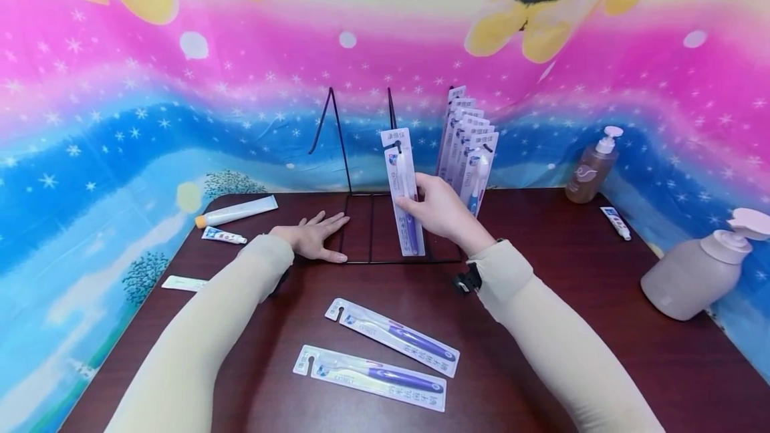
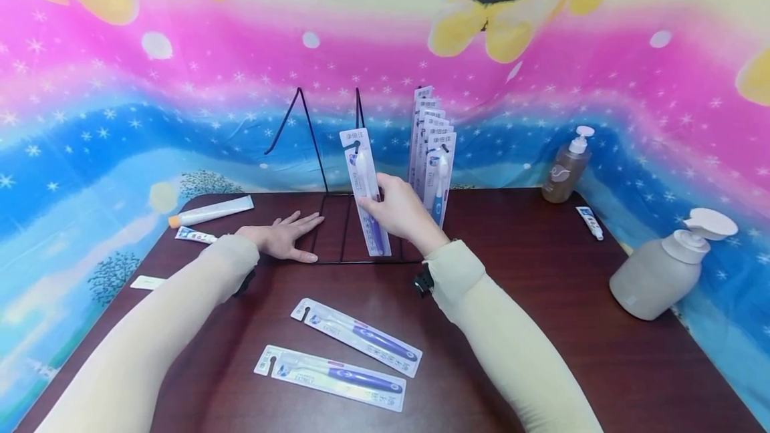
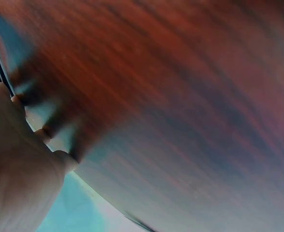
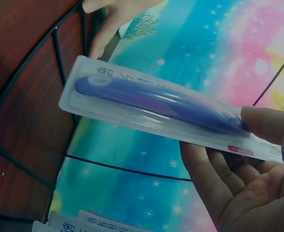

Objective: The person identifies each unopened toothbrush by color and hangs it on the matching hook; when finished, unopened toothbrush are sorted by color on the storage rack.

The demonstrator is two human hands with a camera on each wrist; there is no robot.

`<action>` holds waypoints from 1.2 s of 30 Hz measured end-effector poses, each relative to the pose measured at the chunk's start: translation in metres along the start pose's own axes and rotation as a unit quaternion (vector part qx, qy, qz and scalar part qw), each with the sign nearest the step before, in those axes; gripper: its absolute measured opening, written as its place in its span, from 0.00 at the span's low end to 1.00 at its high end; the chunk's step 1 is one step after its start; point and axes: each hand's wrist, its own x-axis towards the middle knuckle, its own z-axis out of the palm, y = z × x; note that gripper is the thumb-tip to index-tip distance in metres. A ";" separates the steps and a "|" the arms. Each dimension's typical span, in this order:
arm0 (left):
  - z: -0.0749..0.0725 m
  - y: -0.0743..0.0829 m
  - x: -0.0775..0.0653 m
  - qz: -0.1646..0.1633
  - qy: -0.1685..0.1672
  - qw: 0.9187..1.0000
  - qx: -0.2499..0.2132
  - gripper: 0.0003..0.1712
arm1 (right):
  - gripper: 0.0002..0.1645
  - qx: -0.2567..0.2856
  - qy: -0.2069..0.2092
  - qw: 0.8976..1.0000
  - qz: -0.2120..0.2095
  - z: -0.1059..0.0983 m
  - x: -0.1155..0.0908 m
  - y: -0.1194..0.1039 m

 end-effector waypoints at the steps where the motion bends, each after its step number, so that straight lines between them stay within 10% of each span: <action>1: 0.000 0.000 0.000 -0.001 0.000 1.000 0.000 0.62 | 0.26 0.002 0.003 1.000 0.002 0.000 0.004 0.001; 19: 0.000 0.000 0.000 -0.012 0.001 1.000 0.009 0.61 | 0.23 0.030 0.062 0.997 0.044 0.018 0.087 -0.005; 36: 0.001 0.000 0.002 -0.007 -0.004 1.000 0.012 0.61 | 0.23 0.054 0.114 0.989 0.079 0.016 0.091 0.007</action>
